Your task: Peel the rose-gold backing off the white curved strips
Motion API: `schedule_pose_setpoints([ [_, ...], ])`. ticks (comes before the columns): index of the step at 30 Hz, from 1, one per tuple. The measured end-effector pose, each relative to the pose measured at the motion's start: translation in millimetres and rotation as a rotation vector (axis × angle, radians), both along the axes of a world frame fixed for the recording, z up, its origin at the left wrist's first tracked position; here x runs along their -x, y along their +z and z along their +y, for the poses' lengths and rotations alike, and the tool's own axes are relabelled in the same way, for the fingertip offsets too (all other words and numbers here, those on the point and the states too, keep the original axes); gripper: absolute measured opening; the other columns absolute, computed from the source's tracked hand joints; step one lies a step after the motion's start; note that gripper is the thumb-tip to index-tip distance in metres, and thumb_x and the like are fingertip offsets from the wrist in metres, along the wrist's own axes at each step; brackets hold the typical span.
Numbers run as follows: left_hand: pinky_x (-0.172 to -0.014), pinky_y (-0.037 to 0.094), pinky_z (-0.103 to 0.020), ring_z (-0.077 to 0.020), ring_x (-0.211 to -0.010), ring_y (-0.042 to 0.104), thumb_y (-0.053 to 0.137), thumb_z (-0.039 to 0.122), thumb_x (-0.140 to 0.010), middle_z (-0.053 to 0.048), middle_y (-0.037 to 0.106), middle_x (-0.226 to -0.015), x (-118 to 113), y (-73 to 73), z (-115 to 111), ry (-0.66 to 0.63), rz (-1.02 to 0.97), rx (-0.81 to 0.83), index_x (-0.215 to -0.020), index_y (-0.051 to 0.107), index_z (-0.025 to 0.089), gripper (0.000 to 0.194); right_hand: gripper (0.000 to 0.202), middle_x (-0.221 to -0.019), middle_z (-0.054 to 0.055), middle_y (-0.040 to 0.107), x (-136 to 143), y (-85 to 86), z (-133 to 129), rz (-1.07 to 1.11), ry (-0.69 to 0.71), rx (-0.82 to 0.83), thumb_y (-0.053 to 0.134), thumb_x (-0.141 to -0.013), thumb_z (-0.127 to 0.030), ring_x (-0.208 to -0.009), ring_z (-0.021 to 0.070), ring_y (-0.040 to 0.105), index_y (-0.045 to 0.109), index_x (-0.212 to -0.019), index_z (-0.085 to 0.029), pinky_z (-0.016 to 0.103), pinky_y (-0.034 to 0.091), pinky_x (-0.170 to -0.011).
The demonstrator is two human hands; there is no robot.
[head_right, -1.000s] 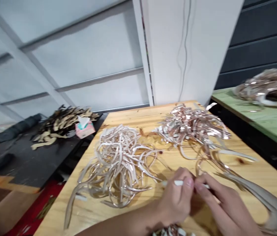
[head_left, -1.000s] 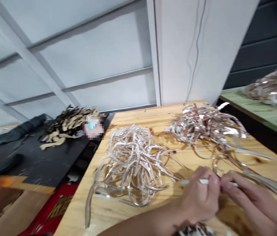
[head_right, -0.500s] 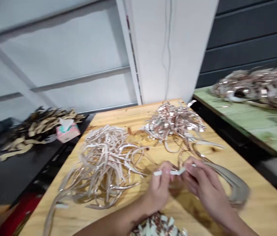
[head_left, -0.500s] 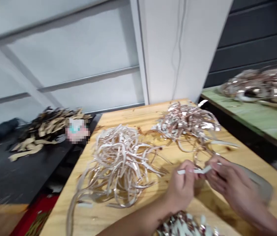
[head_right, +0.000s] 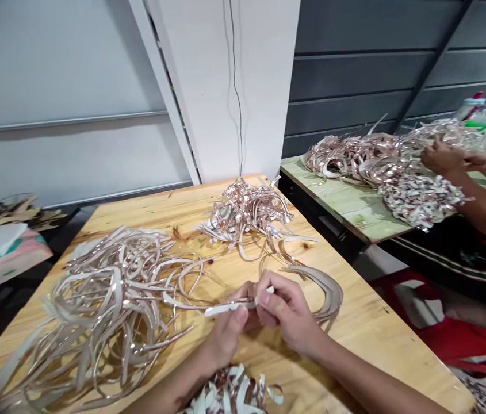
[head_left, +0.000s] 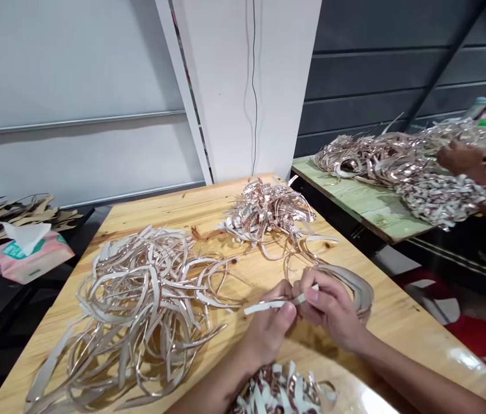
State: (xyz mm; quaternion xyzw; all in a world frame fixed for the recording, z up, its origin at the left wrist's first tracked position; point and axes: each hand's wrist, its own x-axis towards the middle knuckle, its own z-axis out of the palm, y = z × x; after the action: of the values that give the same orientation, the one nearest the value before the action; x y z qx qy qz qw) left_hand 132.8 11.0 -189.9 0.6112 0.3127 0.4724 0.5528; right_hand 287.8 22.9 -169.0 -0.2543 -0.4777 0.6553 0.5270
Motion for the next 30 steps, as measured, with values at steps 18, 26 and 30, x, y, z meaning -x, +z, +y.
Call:
schedule_pose_setpoints([
  [18,-0.071,0.047,-0.031,-0.0169,-0.063,0.048,0.033,0.053,-0.108,0.001,0.052,-0.068,-7.3,7.4,3.6,0.092,0.046,0.045,-0.079,0.047,0.023,0.044,0.03,-0.051,-0.012,0.017,-15.9,33.8,28.4,0.472,-0.05,0.406,0.064,-0.083,-0.023,-0.042,0.0087,0.006,0.041,-0.064,-0.023,0.014,0.023,-0.031],
  [26,-0.083,0.046,-0.034,-0.0189,-0.08,0.058,0.028,0.044,-0.111,-0.003,0.059,-0.082,-6.2,-3.8,2.4,0.328,-0.024,-0.035,-0.089,0.052,0.021,0.04,0.027,-0.063,-0.007,0.037,-18.3,37.6,28.6,0.507,-0.155,0.447,0.066,-0.087,-0.039,-0.051,0.0089,0.041,0.05,-0.075,-0.021,0.015,0.042,-0.041],
  [30,-0.082,0.048,-0.036,-0.0206,-0.083,0.057,0.027,0.045,-0.111,-0.004,0.058,-0.086,-3.2,-9.2,-3.2,0.332,-0.163,-0.037,-0.092,0.053,0.023,0.039,0.043,-0.066,-0.006,0.043,-7.2,21.1,23.0,0.254,-0.091,0.362,0.072,-0.081,-0.06,-0.053,0.0128,0.047,0.048,-0.081,-0.024,0.018,0.041,-0.035],
])
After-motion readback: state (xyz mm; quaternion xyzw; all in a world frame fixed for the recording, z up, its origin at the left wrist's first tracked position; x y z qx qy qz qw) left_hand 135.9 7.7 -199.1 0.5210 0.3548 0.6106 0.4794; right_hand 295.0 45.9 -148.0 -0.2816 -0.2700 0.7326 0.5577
